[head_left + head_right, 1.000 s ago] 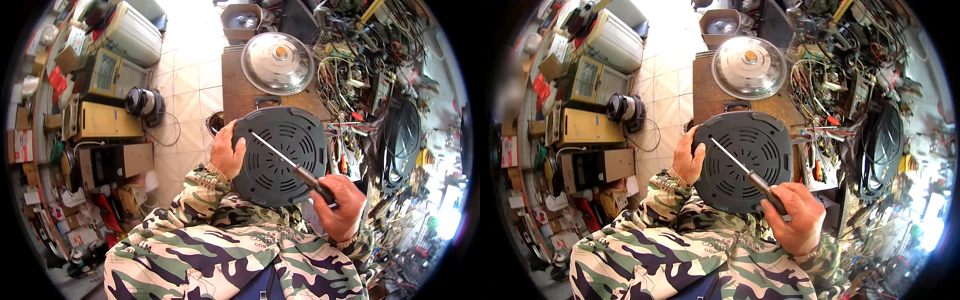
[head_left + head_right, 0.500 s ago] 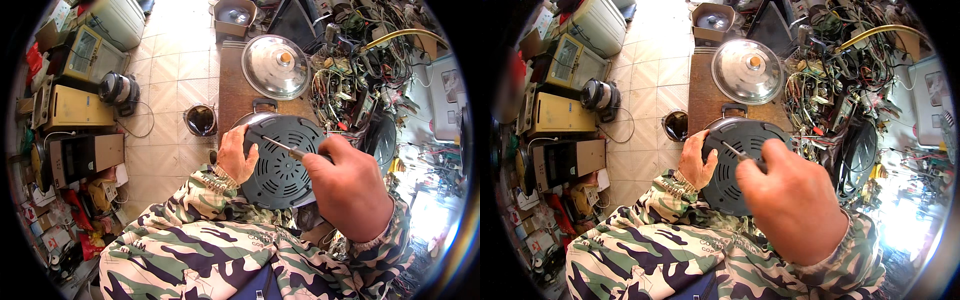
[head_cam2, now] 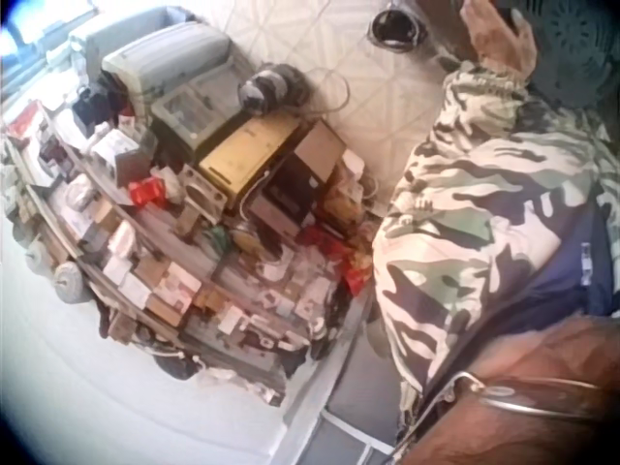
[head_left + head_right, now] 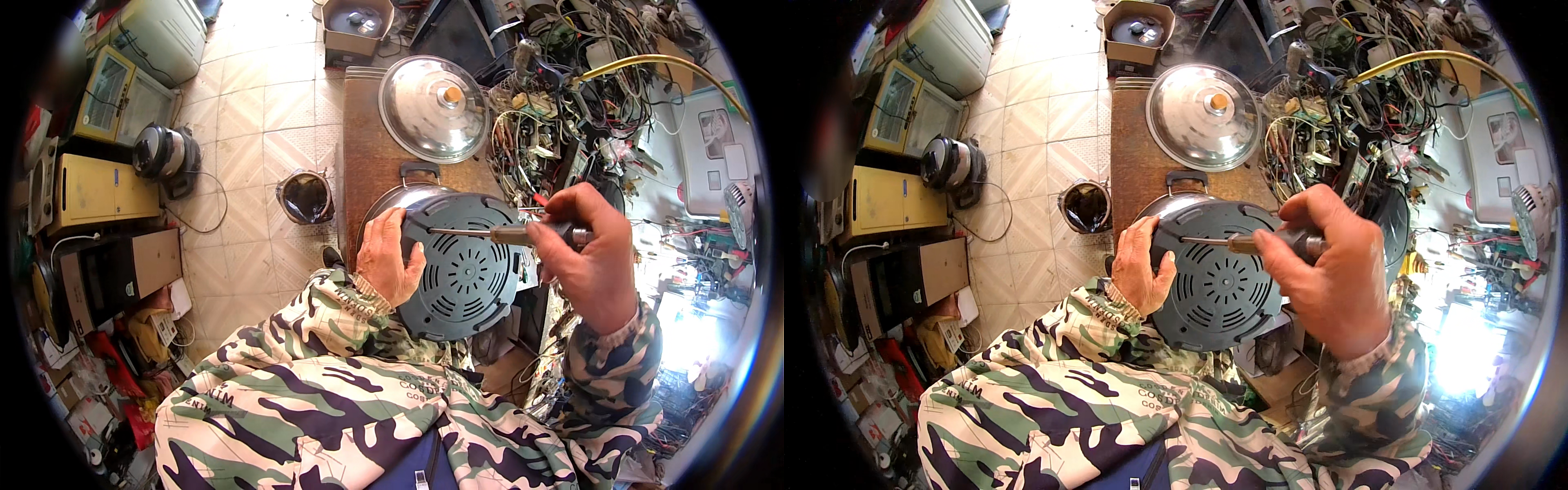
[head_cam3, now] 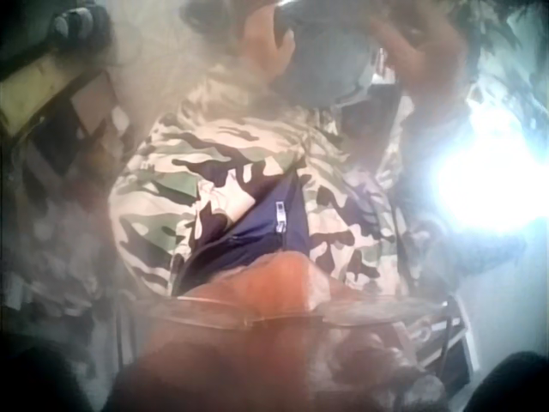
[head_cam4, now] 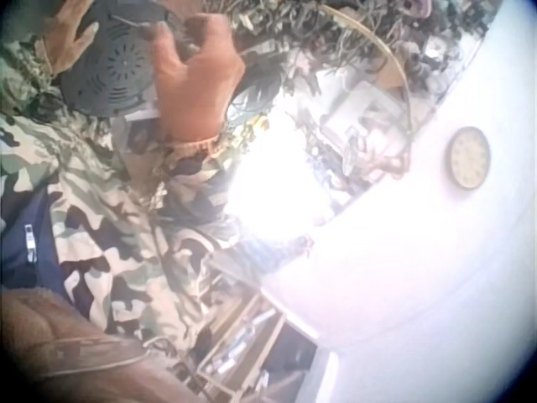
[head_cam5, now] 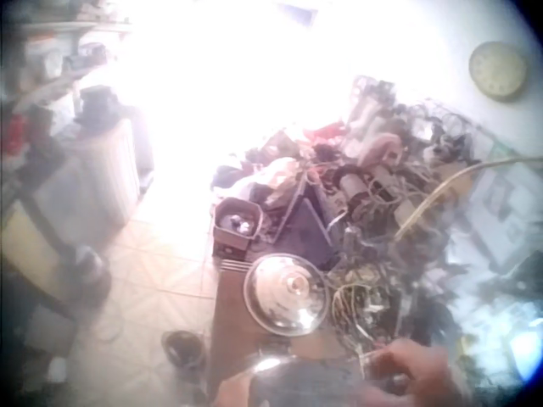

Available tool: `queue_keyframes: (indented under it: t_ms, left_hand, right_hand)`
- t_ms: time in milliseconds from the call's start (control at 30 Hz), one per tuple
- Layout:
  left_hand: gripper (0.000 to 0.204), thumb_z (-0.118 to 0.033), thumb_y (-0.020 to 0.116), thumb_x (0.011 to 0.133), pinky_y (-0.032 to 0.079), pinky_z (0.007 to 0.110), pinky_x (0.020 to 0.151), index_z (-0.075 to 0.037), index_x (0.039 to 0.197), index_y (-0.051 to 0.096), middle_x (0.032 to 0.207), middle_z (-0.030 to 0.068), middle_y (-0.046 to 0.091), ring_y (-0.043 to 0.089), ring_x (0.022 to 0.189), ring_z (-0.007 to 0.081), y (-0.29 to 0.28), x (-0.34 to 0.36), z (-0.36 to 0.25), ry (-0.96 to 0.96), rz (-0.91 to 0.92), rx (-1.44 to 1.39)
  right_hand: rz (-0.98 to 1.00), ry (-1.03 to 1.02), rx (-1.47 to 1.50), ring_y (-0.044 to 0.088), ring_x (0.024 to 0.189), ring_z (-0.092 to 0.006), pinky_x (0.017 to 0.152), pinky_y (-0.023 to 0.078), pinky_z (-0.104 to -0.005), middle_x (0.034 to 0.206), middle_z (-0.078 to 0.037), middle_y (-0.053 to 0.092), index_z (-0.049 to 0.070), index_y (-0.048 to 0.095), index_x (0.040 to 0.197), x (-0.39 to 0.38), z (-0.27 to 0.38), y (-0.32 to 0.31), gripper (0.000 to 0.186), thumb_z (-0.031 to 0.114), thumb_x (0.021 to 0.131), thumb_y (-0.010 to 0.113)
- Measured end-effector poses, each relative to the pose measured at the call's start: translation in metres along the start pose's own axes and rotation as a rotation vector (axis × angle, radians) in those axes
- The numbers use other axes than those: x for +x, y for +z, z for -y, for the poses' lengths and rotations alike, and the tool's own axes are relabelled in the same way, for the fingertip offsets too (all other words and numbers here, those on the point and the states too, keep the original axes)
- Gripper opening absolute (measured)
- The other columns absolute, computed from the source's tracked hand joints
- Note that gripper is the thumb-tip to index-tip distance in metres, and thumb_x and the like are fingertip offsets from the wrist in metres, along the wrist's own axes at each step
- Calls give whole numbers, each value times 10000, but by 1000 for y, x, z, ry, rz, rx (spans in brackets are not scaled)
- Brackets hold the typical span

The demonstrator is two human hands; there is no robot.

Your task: The person uses a screwdriver and hammer to remove screws from the bottom of a portable electric stove. They repeatedly tap the screwdriver with the hammer to loosen fasteners, then remove the screws by hand and inspect the base plate.

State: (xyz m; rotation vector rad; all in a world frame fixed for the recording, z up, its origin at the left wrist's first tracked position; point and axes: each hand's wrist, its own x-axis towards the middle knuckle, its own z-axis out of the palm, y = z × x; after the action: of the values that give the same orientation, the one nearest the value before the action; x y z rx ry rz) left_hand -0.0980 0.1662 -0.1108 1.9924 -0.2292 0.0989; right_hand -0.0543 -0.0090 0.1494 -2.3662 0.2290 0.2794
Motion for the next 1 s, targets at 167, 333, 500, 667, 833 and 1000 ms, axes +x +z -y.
queue_keyframes:
  t_ms: [167,333,500,667,833,1000]
  left_hand:
    - [649,-139,648,842,422,510,1098,99,1413,452,1363,304,537,538,1230,459,1,1,0,-4,12,-10]
    - [660,-133,651,834,416,508,1108,93,1420,452,1367,299,537,535,1242,458,0,2,1,-8,21,-8]
    - [654,-136,652,837,417,509,1109,91,1419,458,1372,299,536,535,1249,452,0,2,1,-14,26,-7]
    - [641,-133,649,842,420,505,1110,84,1417,464,1371,294,539,538,1255,452,2,1,1,-5,12,0]
    - [634,-134,649,845,420,501,1115,79,1414,469,1361,294,546,540,1258,451,2,2,0,-18,9,8]
    - [625,-135,648,843,417,498,1119,77,1407,480,1348,293,554,545,1255,451,2,2,0,-8,9,17]
  right_hand:
    - [79,-238,-167,651,729,-111,638,527,-297,814,-64,668,-13,618,993,4,-11,-12,207,1,846,762]
    - [143,-542,-284,684,800,-335,705,565,-367,961,-171,670,0,641,1028,1,-1,-5,345,-45,726,801]
    - [-14,-549,-264,721,818,-342,670,581,-398,933,-177,687,14,645,1111,-13,5,14,424,56,748,860]
    - [37,-535,-503,635,602,-318,534,503,-420,730,-109,589,56,625,907,-17,8,2,259,119,770,836]
    - [115,-712,-565,638,685,-303,581,501,-383,794,-122,568,46,688,959,2,8,-8,253,32,742,816]
    - [177,-465,-674,658,676,-316,576,528,-393,914,-165,616,36,702,992,-11,19,-10,246,-11,766,786]
